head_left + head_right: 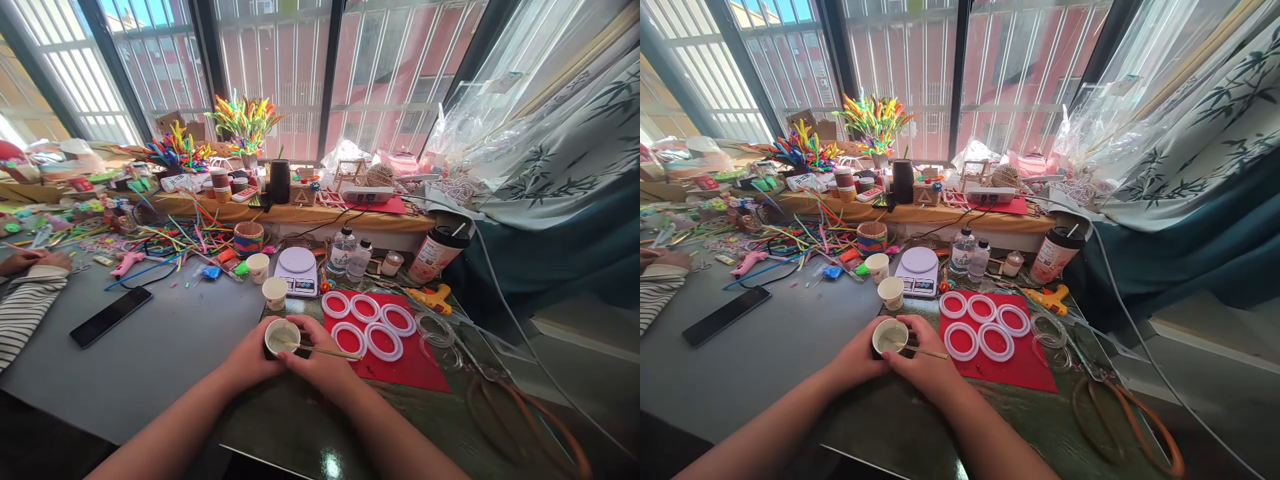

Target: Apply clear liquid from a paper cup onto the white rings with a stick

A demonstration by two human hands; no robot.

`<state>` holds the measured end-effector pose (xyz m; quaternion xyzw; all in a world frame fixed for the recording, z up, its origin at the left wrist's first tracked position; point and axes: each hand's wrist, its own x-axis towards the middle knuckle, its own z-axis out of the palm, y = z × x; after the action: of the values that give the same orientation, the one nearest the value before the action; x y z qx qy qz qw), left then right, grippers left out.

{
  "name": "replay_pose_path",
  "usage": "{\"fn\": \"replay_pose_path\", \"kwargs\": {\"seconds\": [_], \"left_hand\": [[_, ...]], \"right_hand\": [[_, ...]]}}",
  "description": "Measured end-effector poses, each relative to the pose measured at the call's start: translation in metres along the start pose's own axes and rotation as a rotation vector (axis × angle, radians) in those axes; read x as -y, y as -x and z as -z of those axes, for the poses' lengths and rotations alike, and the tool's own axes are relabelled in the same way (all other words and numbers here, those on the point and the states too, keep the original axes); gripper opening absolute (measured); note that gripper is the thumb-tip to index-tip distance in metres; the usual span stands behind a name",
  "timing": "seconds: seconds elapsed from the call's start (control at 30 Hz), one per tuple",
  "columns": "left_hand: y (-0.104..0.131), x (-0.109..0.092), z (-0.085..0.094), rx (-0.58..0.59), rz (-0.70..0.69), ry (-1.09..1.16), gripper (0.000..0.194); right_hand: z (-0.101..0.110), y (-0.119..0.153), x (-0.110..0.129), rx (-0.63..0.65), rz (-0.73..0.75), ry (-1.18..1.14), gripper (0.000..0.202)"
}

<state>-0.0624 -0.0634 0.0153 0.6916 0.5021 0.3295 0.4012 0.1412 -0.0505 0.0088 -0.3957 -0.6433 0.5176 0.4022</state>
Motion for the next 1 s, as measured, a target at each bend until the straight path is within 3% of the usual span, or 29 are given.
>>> {"fn": "replay_pose_path", "kwargs": {"seconds": [0.2, 0.3, 0.4, 0.43, 0.53, 0.63, 0.77, 1.0], "left_hand": [[0.004, 0.012, -0.002, -0.029, 0.027, -0.023, 0.073], [0.003, 0.014, -0.002, -0.052, -0.027, -0.013, 0.075], [0.002, 0.006, -0.002, -0.063, -0.028, -0.032, 0.065], [0.001, 0.002, -0.002, -0.064, -0.016, -0.044, 0.063], [-0.003, -0.012, -0.003, -0.046, 0.008, -0.066, 0.063], [-0.016, -0.024, -0.008, -0.004, 0.001, -0.065, 0.063], [-0.045, -0.032, -0.023, -0.006, -0.033, -0.017, 0.064], [-0.078, -0.017, -0.046, -0.103, -0.057, 0.064, 0.066]], "right_hand": [[-0.001, 0.000, 0.003, 0.004, 0.075, 0.098, 0.057], [0.007, 0.001, 0.008, 0.005, 0.086, 0.107, 0.072], [0.025, 0.009, 0.022, -0.037, 0.098, 0.118, 0.083], [0.032, 0.014, 0.028, -0.055, 0.103, 0.123, 0.077], [0.049, 0.030, 0.047, -0.081, 0.081, 0.132, 0.035], [0.060, 0.037, 0.060, -0.147, 0.068, 0.136, 0.043], [0.074, 0.024, 0.070, -0.206, 0.068, 0.198, 0.050], [0.101, -0.005, 0.089, -0.229, 0.089, 0.323, 0.046]]}}
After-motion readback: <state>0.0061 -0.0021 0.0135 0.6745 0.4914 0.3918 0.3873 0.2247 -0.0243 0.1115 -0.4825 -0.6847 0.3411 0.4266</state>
